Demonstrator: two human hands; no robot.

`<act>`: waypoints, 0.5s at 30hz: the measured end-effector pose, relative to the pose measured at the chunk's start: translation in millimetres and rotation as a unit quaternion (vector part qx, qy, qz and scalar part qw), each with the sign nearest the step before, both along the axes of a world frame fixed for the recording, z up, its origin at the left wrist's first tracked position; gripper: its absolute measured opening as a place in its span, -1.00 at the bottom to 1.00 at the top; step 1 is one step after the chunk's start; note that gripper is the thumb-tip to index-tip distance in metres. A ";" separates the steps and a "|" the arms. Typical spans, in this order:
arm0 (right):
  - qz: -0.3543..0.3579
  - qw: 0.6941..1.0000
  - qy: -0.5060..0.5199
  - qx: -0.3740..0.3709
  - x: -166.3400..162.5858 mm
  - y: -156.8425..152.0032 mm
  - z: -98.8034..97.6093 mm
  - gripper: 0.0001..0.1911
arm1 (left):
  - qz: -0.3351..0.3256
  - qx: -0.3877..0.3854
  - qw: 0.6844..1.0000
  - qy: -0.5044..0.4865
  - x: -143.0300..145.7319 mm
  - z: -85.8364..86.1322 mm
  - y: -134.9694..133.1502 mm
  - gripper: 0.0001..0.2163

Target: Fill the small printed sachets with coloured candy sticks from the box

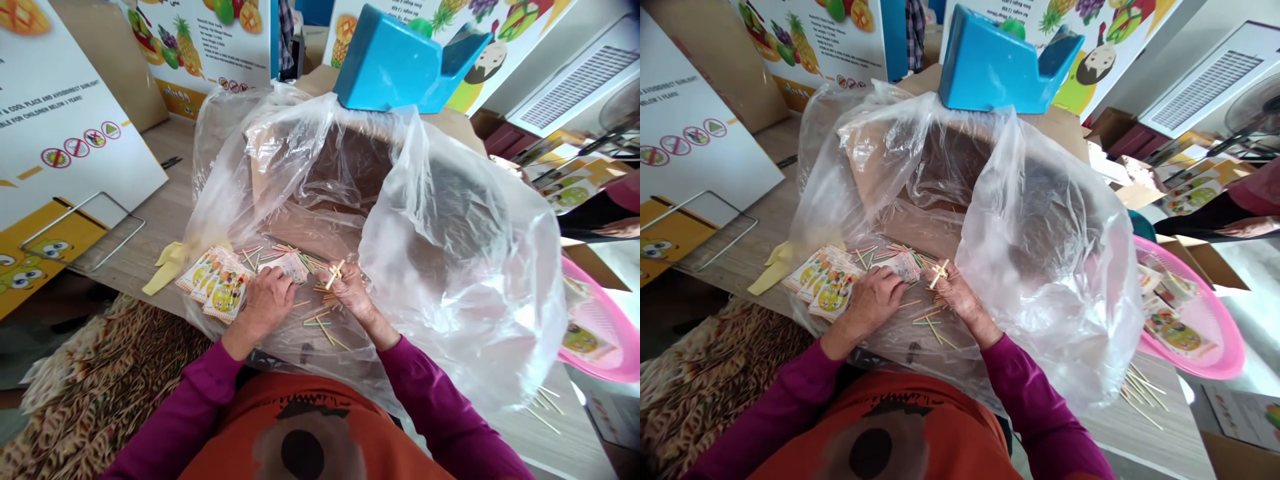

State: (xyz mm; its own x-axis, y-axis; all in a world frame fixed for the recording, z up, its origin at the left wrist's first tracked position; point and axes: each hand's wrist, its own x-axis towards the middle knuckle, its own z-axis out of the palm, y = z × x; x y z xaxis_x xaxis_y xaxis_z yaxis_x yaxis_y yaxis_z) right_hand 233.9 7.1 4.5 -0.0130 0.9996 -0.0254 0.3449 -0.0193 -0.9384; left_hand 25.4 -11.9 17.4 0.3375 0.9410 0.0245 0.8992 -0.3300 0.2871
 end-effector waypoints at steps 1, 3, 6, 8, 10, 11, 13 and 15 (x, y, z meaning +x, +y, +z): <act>0.006 1.000 0.000 0.004 -3.3 -0.3 1.5 -0.44 | -0.002 0.000 1.000 -0.004 -0.7 -0.8 0.8 -0.78; 0.019 1.000 -0.003 0.020 -4.8 -0.6 6.7 -0.40 | 0.000 0.006 1.000 -0.011 -1.7 -3.7 2.8 -0.79; 0.049 0.997 0.002 0.051 -0.3 1.9 12.4 -0.39 | 0.003 0.038 0.999 -0.023 -2.2 -9.9 5.0 -0.75; 0.057 0.997 0.015 0.049 1.8 4.3 9.2 -0.44 | 0.000 0.049 0.999 -0.015 -2.2 -13.5 4.2 -0.73; 0.042 0.998 0.021 0.037 1.5 5.8 1.3 -0.49 | -0.004 0.042 0.999 0.003 -2.6 -15.2 1.4 -0.73; 0.029 0.999 0.017 0.034 0.9 6.3 -2.9 -0.50 | -0.006 0.038 0.999 0.009 -3.0 -15.3 -0.3 -0.74; 0.009 0.999 -0.005 0.040 -0.5 7.6 -8.2 -0.54 | -0.011 0.033 0.999 0.013 -4.2 -14.0 -2.7 -0.76; 0.035 0.996 -0.071 0.051 -0.9 10.3 -7.6 -0.64 | -0.013 0.027 0.999 0.017 -5.5 -11.8 -2.5 -0.77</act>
